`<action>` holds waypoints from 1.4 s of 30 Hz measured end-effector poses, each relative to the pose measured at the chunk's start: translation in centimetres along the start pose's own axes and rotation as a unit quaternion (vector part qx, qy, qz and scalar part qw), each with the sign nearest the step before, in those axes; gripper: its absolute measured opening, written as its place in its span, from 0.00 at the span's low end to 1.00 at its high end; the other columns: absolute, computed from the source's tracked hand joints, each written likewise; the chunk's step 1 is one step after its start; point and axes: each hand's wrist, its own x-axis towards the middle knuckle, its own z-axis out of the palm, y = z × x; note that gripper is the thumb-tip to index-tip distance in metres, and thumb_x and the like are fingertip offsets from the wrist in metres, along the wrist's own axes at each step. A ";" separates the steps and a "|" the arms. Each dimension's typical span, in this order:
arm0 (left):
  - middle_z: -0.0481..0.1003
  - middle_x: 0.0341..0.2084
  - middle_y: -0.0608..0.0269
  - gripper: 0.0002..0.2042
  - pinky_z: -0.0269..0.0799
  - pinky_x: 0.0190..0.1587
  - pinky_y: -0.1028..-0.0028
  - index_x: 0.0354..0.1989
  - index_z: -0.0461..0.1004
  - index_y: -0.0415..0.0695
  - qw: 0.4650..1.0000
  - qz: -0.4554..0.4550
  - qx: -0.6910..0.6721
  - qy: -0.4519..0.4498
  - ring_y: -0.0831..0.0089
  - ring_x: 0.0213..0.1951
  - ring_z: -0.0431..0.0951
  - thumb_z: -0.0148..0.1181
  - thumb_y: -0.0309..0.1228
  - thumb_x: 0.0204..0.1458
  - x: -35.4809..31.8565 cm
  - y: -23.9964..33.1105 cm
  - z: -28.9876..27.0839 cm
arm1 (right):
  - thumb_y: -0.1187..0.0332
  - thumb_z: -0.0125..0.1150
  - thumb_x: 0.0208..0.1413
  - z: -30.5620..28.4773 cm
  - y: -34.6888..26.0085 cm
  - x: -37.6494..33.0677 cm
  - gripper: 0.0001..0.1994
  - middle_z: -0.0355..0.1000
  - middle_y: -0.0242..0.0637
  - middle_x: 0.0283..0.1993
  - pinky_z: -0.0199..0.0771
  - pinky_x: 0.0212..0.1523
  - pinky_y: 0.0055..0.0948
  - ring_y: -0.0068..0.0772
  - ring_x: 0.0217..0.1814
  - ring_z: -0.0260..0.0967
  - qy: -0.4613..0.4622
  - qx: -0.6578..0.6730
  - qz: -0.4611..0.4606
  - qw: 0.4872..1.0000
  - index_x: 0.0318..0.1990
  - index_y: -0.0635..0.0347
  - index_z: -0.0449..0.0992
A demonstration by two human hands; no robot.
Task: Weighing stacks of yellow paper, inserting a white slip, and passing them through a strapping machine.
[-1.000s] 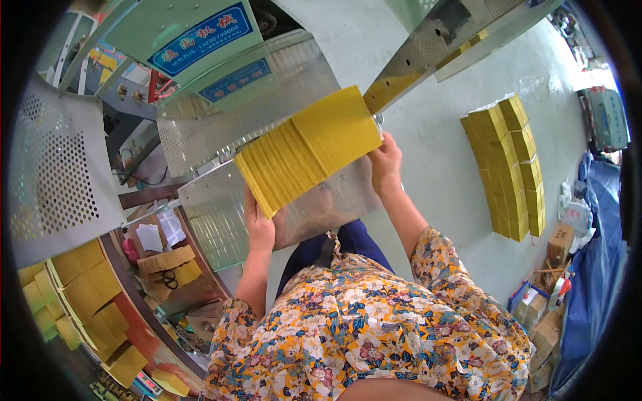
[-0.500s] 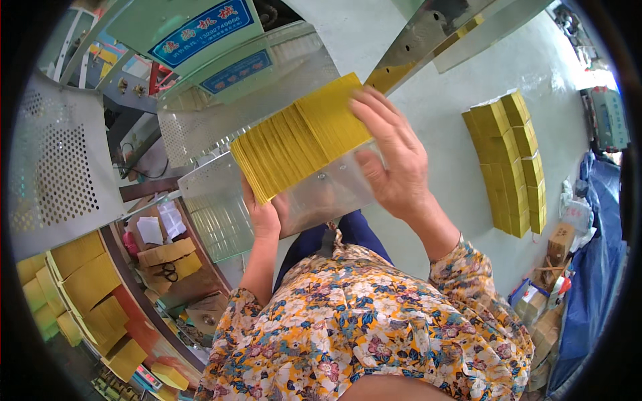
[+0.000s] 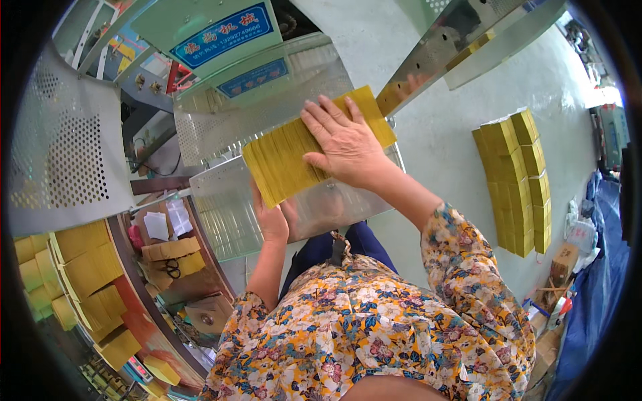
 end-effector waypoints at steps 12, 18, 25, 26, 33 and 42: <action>0.70 0.55 0.59 0.18 0.64 0.58 0.72 0.60 0.66 0.37 0.999 -0.037 -0.013 0.006 0.70 0.56 0.70 0.46 0.27 0.62 0.3 -0.9 -1.1 | 0.68 0.62 0.53 -2.1 0.7 -4.9 0.22 0.68 0.37 0.61 0.57 0.66 0.45 0.42 0.69 0.59 0.135 0.168 -0.027 0.976 0.56 0.59 0.69; 0.70 0.55 0.60 0.19 0.63 0.59 0.72 0.61 0.65 0.37 1.000 -0.019 -0.022 -0.008 0.72 0.56 0.69 0.47 0.29 0.62 0.4 -1.0 -0.9 | 0.79 0.57 0.54 4.3 7.7 -13.9 0.17 0.74 0.37 0.50 0.68 0.55 0.29 0.28 0.56 0.70 0.200 0.473 0.370 0.774 0.53 0.62 0.71; 0.70 0.56 0.61 0.21 0.60 0.63 0.68 0.60 0.65 0.39 0.999 -0.027 -0.019 -0.024 0.70 0.59 0.68 0.44 0.39 0.65 0.9 -0.8 -2.0 | 0.75 0.63 0.52 5.8 6.4 -9.5 0.20 0.74 0.35 0.46 0.71 0.51 0.28 0.27 0.47 0.73 0.104 0.515 0.281 0.803 0.55 0.61 0.72; 0.70 0.55 0.60 0.21 0.63 0.60 0.70 0.59 0.66 0.39 0.999 -0.025 0.000 -0.046 0.71 0.57 0.69 0.42 0.39 0.65 0.5 0.1 -2.5 | 0.75 0.63 0.52 5.4 6.2 -9.6 0.20 0.74 0.35 0.46 0.71 0.51 0.28 0.27 0.47 0.73 0.104 0.515 0.279 0.804 0.55 0.61 0.72; 0.73 0.53 0.61 0.27 0.68 0.55 0.70 0.60 0.66 0.41 0.983 -0.178 0.035 0.006 0.72 0.53 0.73 0.36 0.51 0.67 -1.7 6.9 -2.9 | 0.59 0.65 0.53 1.2 5.0 -7.5 0.17 0.74 0.41 0.33 0.72 0.35 0.32 0.35 0.32 0.72 0.009 0.342 0.273 0.899 0.44 0.63 0.77; 0.75 0.42 0.68 0.30 0.68 0.40 0.77 0.54 0.72 0.43 0.969 -0.218 0.115 0.007 0.80 0.39 0.73 0.37 0.57 0.64 -2.0 5.3 -4.0 | 0.60 0.54 0.63 5.8 7.2 -9.1 0.15 0.72 0.29 0.29 0.66 0.29 0.22 0.18 0.28 0.65 0.014 0.536 0.327 0.778 0.45 0.63 0.78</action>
